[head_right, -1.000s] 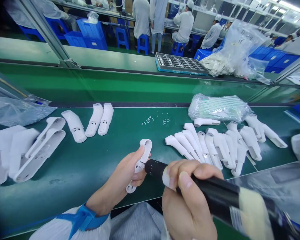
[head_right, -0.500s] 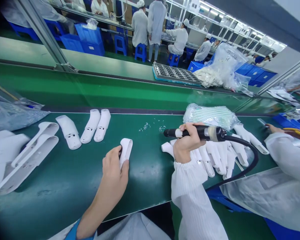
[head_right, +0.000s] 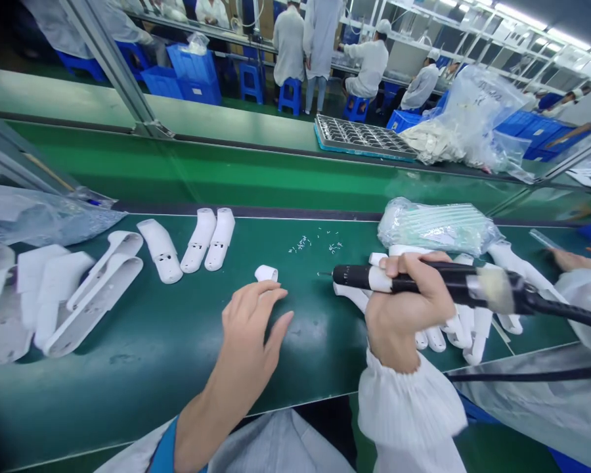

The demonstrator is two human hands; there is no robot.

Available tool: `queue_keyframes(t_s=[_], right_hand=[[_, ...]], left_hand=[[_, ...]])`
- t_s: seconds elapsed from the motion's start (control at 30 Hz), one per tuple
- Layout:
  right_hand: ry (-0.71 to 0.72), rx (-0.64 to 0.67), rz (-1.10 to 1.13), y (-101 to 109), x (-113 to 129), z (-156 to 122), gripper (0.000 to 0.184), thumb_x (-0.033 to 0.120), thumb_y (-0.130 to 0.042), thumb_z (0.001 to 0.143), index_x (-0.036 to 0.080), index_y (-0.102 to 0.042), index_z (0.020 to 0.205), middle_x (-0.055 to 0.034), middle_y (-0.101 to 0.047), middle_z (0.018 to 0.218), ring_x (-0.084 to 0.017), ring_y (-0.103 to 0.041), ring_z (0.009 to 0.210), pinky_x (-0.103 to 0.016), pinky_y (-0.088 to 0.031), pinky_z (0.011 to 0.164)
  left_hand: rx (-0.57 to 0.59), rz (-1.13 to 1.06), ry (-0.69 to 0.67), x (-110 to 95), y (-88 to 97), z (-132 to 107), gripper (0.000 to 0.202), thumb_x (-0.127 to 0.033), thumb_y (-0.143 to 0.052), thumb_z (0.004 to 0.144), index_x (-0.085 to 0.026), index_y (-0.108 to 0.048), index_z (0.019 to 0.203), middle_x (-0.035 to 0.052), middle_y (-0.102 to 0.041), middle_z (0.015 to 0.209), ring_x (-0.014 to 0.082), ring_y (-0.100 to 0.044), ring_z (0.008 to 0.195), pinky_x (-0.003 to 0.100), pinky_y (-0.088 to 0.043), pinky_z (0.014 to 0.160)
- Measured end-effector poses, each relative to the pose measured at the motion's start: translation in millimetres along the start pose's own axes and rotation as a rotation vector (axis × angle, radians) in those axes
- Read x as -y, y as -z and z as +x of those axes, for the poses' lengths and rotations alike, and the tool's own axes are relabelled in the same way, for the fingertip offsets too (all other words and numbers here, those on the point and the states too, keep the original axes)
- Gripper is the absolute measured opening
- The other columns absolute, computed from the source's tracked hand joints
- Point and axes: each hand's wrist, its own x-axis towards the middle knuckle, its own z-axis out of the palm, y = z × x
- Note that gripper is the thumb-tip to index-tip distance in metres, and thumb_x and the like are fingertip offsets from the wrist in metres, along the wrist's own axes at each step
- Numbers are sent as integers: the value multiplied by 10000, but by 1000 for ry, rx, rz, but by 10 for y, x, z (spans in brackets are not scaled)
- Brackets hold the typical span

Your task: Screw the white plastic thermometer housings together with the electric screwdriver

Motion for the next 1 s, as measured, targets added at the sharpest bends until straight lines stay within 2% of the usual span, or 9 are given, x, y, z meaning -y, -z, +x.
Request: queue_keyframes(t_s=[0.23,0.27,0.33,0.4,0.53,0.73,0.83,0.93,1.0], right_hand=[[-103,12,-45,215,488,-357,171,155,-575,661,214,-509,808,41,-334,619,-102,-361,507,-255,-379,516],[-118,14,-46,248,510,-376,170,151,-577,668,214,-518,815,41,-331,629,-99,-362,513,-254,-388,522],[-131,6,-39,310,530,-388,174,183,-596,657,216,-529,815,42,-328,632,-98,-356,515,-257,-401,516],[-129,-6,-46,355,535,-383,203,229,-622,619,218,-522,795,44,-329,615,-100,-345,507,-260,-399,495],[-141,-4,-80,366,546,-404,217,239,-614,597,219,-512,787,45,-339,594,-103,-338,497,-261,-397,482],[-127,-71,-77,312,523,-510,154,180,-566,645,218,-490,773,36,-343,573,-111,-333,491,-243,-380,483],[-140,-127,-54,341,501,-530,164,168,-576,645,216,-496,780,37,-348,582,-108,-332,493,-252,-407,499],[-105,-154,-47,390,504,-537,146,172,-573,652,215,-496,769,36,-341,594,-112,-332,494,-262,-394,493],[-68,-143,-51,410,520,-551,118,160,-560,675,215,-502,761,33,-343,596,-120,-346,501,-271,-382,499]], left_hand=[[89,-147,-42,-88,-93,147,114,-197,-641,1024,-221,-667,1132,73,-740,1207,261,-648,1175,458,-399,1062],[118,-156,-50,-95,-93,159,72,-201,-625,1036,-228,-688,1058,50,-762,1146,250,-664,1137,455,-386,1058],[158,-154,-91,-102,-83,171,195,-184,-576,1061,-232,-705,923,12,-788,1027,226,-687,1061,450,-358,1048],[134,-129,-157,-96,-68,168,251,-177,-573,1066,-233,-711,864,-12,-796,955,208,-696,1007,443,-338,1032],[24,-80,-287,-39,-53,160,219,-207,-627,1059,-211,-701,853,-40,-773,883,175,-686,947,418,-305,1010],[34,-10,-454,52,-42,225,212,-201,-595,1077,-171,-654,875,-26,-736,858,171,-675,938,420,-295,995],[71,-32,-353,11,3,187,81,-219,-710,1010,-187,-644,973,0,-753,1018,203,-671,1033,423,-320,996],[24,84,-92,-23,39,104,370,-262,-818,913,-173,-600,1197,126,-673,1292,311,-607,1191,445,-402,956],[-19,196,125,7,39,92,491,-322,-829,888,-128,-569,1256,202,-619,1316,371,-584,1184,461,-459,892]])
